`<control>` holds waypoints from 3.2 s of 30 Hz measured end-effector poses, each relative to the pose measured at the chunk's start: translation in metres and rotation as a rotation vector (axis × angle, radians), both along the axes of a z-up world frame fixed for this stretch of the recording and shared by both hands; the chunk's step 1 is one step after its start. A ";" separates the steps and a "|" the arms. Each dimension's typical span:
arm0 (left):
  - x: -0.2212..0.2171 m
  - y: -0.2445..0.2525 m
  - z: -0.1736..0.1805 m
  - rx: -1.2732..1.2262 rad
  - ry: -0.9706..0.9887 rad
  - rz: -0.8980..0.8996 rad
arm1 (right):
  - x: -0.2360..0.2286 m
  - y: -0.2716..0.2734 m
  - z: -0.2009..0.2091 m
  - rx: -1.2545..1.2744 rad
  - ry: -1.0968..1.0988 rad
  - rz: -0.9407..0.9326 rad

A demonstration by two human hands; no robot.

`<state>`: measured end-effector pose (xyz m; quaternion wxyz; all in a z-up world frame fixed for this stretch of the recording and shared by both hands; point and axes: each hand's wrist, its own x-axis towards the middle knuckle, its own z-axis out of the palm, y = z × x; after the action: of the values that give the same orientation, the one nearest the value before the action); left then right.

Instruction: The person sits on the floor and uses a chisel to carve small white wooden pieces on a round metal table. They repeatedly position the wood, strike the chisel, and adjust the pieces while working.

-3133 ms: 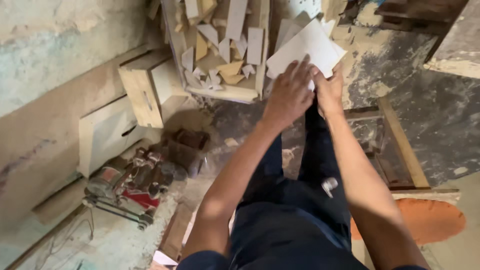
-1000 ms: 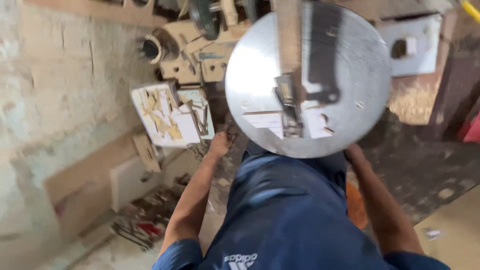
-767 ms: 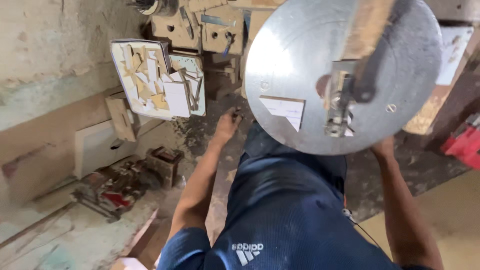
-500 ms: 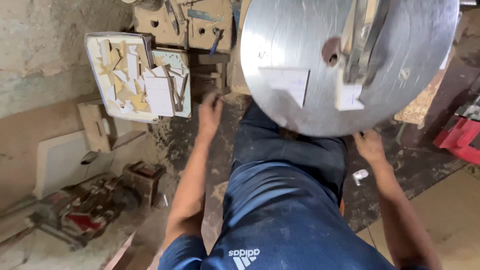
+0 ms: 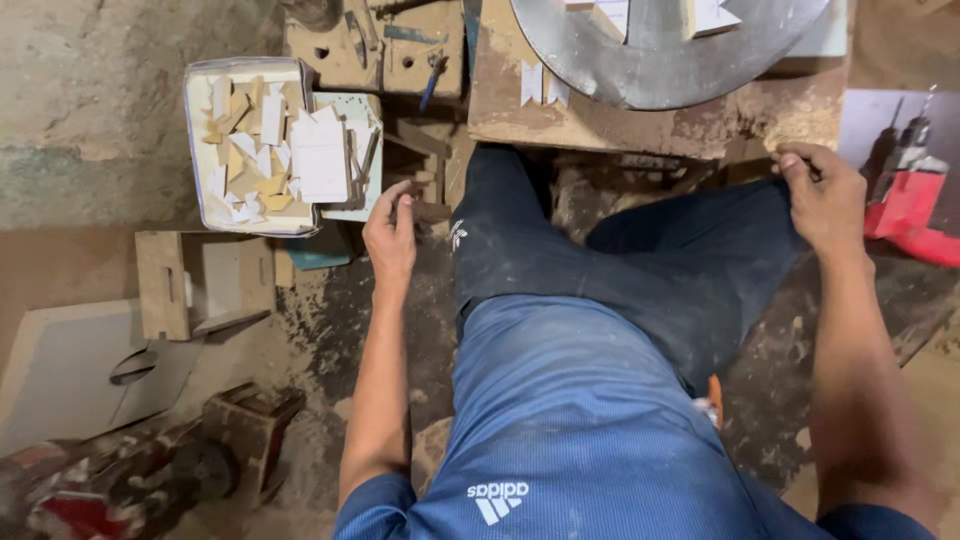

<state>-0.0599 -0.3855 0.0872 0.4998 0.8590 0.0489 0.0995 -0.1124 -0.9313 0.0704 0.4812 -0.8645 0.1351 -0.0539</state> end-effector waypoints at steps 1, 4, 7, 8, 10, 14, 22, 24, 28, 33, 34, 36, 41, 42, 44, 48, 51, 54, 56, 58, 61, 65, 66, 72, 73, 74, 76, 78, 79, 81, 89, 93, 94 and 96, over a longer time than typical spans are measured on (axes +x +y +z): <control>-0.001 -0.009 0.015 0.023 -0.054 0.018 | 0.001 0.003 0.009 -0.039 -0.021 0.014; 0.018 -0.072 0.051 0.252 -0.298 -0.039 | 0.003 0.011 0.028 -0.114 -0.062 0.057; 0.065 -0.157 0.067 0.468 -0.369 -0.152 | 0.010 0.015 0.031 -0.094 -0.093 0.076; 0.084 -0.188 0.070 0.483 -0.434 -0.135 | 0.015 0.011 0.031 -0.089 -0.098 0.070; 0.112 -0.230 0.077 0.521 -0.535 -0.095 | 0.025 -0.001 0.027 -0.103 -0.096 0.037; 0.131 -0.239 0.089 0.591 -0.481 -0.173 | 0.052 -0.026 0.007 0.000 -0.013 -0.080; 0.142 -0.133 0.087 0.309 -0.370 -0.781 | 0.118 -0.034 0.020 -0.302 -0.221 -0.020; 0.147 -0.134 0.095 0.362 -0.399 -0.729 | 0.125 -0.006 0.049 -0.358 -0.388 -0.083; 0.139 -0.160 0.102 0.414 -0.366 -0.579 | 0.129 0.072 0.103 -0.562 -0.624 0.074; 0.144 -0.169 0.075 0.476 -0.381 -0.528 | 0.128 0.113 0.121 -0.660 -0.297 0.214; 0.149 -0.163 0.068 0.419 -0.374 -0.538 | 0.126 0.107 0.118 -0.572 -0.318 0.207; 0.139 -0.135 0.057 0.351 -0.331 -0.446 | 0.109 0.087 0.097 -0.281 -0.308 0.077; 0.088 -0.080 0.061 0.124 -0.234 -0.066 | 0.093 0.032 -0.014 -0.281 -0.325 -0.147; 0.078 -0.076 0.066 0.168 -0.235 -0.114 | 0.093 0.033 -0.042 -0.319 -0.342 -0.172; 0.066 -0.086 0.072 0.246 -0.241 -0.217 | 0.096 0.044 -0.091 -0.487 -0.308 -0.062; 0.098 -0.152 0.073 0.366 -0.299 -0.726 | 0.124 0.060 -0.136 -0.868 -0.276 0.106; 0.127 -0.194 0.071 0.465 -0.431 -0.779 | 0.137 0.027 -0.121 -0.186 -0.239 -0.039; 0.124 -0.193 0.073 0.408 -0.383 -0.707 | 0.148 -0.024 -0.105 0.149 -0.061 -0.093; 0.118 -0.190 0.075 0.420 -0.346 -0.658 | 0.159 -0.059 -0.107 -0.240 -0.109 0.025; 0.115 -0.192 0.073 0.469 -0.310 -0.619 | 0.171 -0.079 -0.120 -0.028 -0.115 0.167; 0.119 -0.205 0.067 0.557 -0.291 -0.592 | 0.182 -0.089 -0.132 -0.147 -0.129 0.411; 0.128 -0.223 0.061 0.536 -0.310 -0.598 | 0.159 -0.073 -0.084 -0.554 -0.161 0.545; 0.134 -0.229 0.061 0.524 -0.317 -0.600 | 0.154 -0.065 -0.058 -0.441 -0.182 0.306; 0.140 -0.235 0.069 0.566 -0.357 -0.601 | 0.143 0.059 0.081 -0.426 -0.452 0.146; 0.138 -0.234 0.073 0.567 -0.347 -0.625 | 0.144 0.082 0.094 -0.466 -0.444 0.204; 0.140 -0.234 0.076 0.571 -0.347 -0.641 | 0.151 0.099 0.105 -0.506 -0.452 0.263; 0.143 -0.233 0.080 0.575 -0.324 -0.680 | 0.165 0.114 0.120 -0.392 -0.371 0.224; 0.140 -0.226 0.079 0.577 -0.259 -0.731 | 0.170 0.119 0.122 -0.303 -0.310 0.204; 0.138 -0.222 0.078 0.619 -0.252 -0.729 | 0.170 0.120 0.120 -0.273 -0.293 0.198; 0.140 -0.224 0.075 0.684 -0.265 -0.746 | 0.166 0.111 0.117 -0.265 -0.284 0.185; 0.157 -0.224 0.072 0.653 -0.254 -0.745 | 0.182 0.103 0.109 -0.266 -0.427 0.259; 0.159 -0.224 0.075 0.647 -0.240 -0.753 | 0.183 0.102 0.111 -0.264 -0.355 0.247; 0.159 -0.224 0.075 0.649 -0.242 -0.753 | 0.183 0.102 0.111 -0.251 -0.317 0.235; 0.159 -0.224 0.074 0.651 -0.247 -0.755 | 0.182 0.102 0.110 -0.264 -0.312 0.237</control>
<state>0.0993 -0.6093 0.1612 0.2093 0.9098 -0.3578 0.0227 0.0699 -0.8293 0.1806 0.3822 -0.9109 -0.0514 -0.1470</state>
